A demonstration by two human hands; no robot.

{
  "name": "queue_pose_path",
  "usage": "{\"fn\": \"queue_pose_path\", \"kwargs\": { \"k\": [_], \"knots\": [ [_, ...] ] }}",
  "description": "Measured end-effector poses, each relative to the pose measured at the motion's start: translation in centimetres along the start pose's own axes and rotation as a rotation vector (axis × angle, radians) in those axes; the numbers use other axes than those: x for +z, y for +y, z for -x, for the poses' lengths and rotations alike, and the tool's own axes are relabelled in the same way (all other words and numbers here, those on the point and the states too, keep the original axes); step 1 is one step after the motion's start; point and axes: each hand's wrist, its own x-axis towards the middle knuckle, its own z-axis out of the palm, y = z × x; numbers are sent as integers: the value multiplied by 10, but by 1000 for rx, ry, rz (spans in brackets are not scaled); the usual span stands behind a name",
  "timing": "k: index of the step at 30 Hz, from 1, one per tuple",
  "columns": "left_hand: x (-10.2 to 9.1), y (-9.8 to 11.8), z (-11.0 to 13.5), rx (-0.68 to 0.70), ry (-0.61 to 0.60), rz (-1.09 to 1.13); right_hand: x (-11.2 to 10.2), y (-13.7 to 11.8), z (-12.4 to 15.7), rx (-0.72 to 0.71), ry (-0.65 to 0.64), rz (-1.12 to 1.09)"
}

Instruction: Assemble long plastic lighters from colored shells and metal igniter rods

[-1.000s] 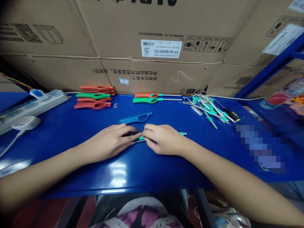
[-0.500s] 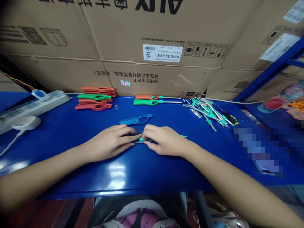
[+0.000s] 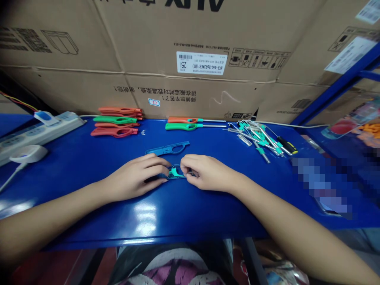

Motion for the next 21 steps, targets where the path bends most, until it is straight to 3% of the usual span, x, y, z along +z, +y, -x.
{"fn": "queue_pose_path", "kwargs": {
  "k": [21],
  "knots": [
    [3,-3,2,40,36,-58,-3,-1,1,-31,-55,21]
  ]
}}
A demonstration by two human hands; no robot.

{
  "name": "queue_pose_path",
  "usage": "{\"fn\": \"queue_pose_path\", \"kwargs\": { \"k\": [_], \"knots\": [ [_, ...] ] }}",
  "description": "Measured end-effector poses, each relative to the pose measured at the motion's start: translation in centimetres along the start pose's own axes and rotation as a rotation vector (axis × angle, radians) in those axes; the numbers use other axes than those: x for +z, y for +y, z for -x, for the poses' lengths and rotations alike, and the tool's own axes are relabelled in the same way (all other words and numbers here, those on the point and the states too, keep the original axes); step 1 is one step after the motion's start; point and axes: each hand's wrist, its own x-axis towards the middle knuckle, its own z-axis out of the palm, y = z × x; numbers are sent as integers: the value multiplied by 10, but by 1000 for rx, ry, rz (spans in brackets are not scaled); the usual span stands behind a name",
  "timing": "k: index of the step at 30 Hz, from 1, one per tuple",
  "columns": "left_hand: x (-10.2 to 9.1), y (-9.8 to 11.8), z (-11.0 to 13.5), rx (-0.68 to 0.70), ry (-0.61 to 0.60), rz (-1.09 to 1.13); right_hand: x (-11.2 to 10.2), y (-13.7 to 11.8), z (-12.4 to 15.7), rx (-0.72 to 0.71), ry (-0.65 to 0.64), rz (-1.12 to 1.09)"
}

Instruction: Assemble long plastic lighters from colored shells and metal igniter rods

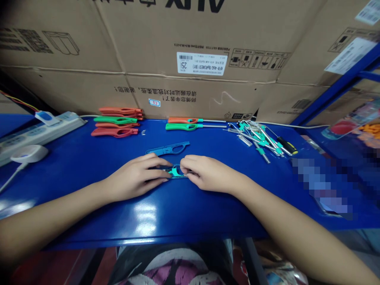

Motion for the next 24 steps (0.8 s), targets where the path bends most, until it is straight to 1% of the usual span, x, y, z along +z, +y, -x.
{"fn": "queue_pose_path", "kwargs": {
  "k": [8,12,15,19,21,23,24],
  "knots": [
    [1,0,0,0,13,-16,2,-3,-1,62,54,66],
    [3,-2,1,-4,15,-20,2,-2,-1,72,67,41],
    [3,-3,1,-24,18,11,3,0,-1,79,98,-21],
    [2,-2,0,-75,-15,69,4,5,-3,121,186,-139],
    [1,-2,0,-83,-20,69,1,11,-4,163,252,-143],
    [-1,-2,0,-81,-22,64,-4,20,-3,238,325,-43],
    [-2,-1,0,-80,-24,63,-8,26,-2,301,356,55]
  ]
}}
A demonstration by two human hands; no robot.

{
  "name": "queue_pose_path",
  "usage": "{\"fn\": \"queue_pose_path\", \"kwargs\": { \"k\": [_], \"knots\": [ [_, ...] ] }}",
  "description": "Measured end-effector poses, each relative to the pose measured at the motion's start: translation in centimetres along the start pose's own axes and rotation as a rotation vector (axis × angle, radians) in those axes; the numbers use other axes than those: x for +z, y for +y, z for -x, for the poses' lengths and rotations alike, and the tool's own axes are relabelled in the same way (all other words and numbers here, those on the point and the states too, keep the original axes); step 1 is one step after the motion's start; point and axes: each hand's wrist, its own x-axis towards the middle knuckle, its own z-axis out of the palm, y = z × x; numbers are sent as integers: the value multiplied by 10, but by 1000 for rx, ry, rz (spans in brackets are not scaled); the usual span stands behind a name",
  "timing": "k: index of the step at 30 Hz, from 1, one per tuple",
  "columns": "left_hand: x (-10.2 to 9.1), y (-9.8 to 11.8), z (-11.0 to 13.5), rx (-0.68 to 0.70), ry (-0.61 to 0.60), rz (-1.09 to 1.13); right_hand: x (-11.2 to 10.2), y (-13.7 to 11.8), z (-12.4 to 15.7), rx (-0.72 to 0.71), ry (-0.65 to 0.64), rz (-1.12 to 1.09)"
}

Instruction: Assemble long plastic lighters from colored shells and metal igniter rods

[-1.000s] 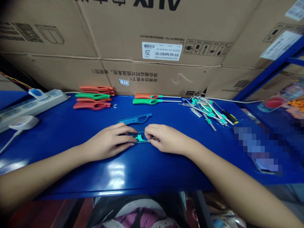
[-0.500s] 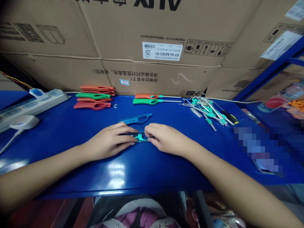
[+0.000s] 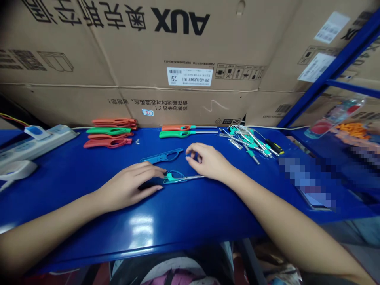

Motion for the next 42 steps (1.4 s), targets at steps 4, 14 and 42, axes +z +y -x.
{"fn": "queue_pose_path", "kwargs": {
  "k": [4,14,42],
  "knots": [
    [-5,0,1,4,-18,6,-21,26,-5,378,42,509],
    [-10,-7,3,-15,-59,57,-54,66,-7,767,-113,605],
    [10,15,-4,-193,258,461,27,-39,12,-117,-40,-485]
  ]
}}
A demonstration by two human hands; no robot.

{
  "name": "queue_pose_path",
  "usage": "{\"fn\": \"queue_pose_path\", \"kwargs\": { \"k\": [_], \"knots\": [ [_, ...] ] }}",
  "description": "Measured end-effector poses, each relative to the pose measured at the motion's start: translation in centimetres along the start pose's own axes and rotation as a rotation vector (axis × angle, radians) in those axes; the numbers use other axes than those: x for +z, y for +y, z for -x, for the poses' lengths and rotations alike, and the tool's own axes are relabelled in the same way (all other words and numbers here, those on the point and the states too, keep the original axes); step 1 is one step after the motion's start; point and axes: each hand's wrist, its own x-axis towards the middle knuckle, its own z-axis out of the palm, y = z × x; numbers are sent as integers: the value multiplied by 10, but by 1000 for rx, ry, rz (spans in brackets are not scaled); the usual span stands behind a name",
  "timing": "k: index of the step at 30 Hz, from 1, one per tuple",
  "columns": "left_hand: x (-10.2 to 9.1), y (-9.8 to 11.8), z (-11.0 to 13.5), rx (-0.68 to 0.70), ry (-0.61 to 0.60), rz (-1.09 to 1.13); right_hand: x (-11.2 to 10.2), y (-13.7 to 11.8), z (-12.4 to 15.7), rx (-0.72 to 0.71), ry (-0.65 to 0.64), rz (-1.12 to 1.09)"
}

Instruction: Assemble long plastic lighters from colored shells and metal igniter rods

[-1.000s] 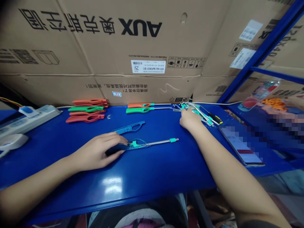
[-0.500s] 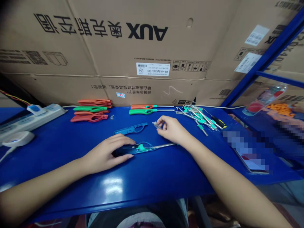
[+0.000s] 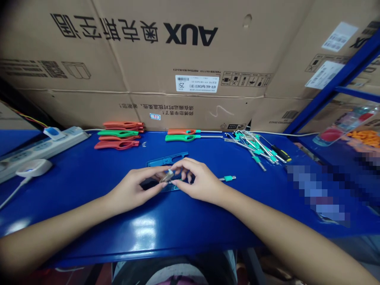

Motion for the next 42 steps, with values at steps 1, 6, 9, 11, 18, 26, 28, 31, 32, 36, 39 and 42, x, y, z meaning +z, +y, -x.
{"fn": "queue_pose_path", "kwargs": {
  "k": [1,6,9,11,18,26,28,31,32,36,39,42],
  "knots": [
    [-1,0,0,-2,18,1,-3,0,0,-24,-12,75],
    [-6,-2,-1,-26,12,16,-12,1,4,-58,-240,256],
    [-5,-2,0,-56,-19,50,-11,2,5,-63,-265,306],
    [-4,-3,1,-72,-32,62,-11,3,4,-65,-252,312],
    [-3,-4,2,-107,-58,92,-10,6,4,-24,-189,306],
    [-3,-6,0,-111,-36,78,-7,1,2,108,-124,132],
    [-3,-5,0,-118,-40,70,-7,0,2,256,-131,13],
    [-4,-4,-2,-143,-43,64,-5,2,2,430,-156,-246],
    [-4,-4,-2,-145,-37,58,-5,3,1,455,-159,-311],
    [-8,-3,-3,-89,-21,-14,-4,7,0,453,-167,-410],
    [-10,-5,-4,-40,-38,-35,-3,10,-1,436,-175,-427],
    [-11,-7,-4,-44,-49,-29,-3,12,-2,426,-167,-424]
  ]
}}
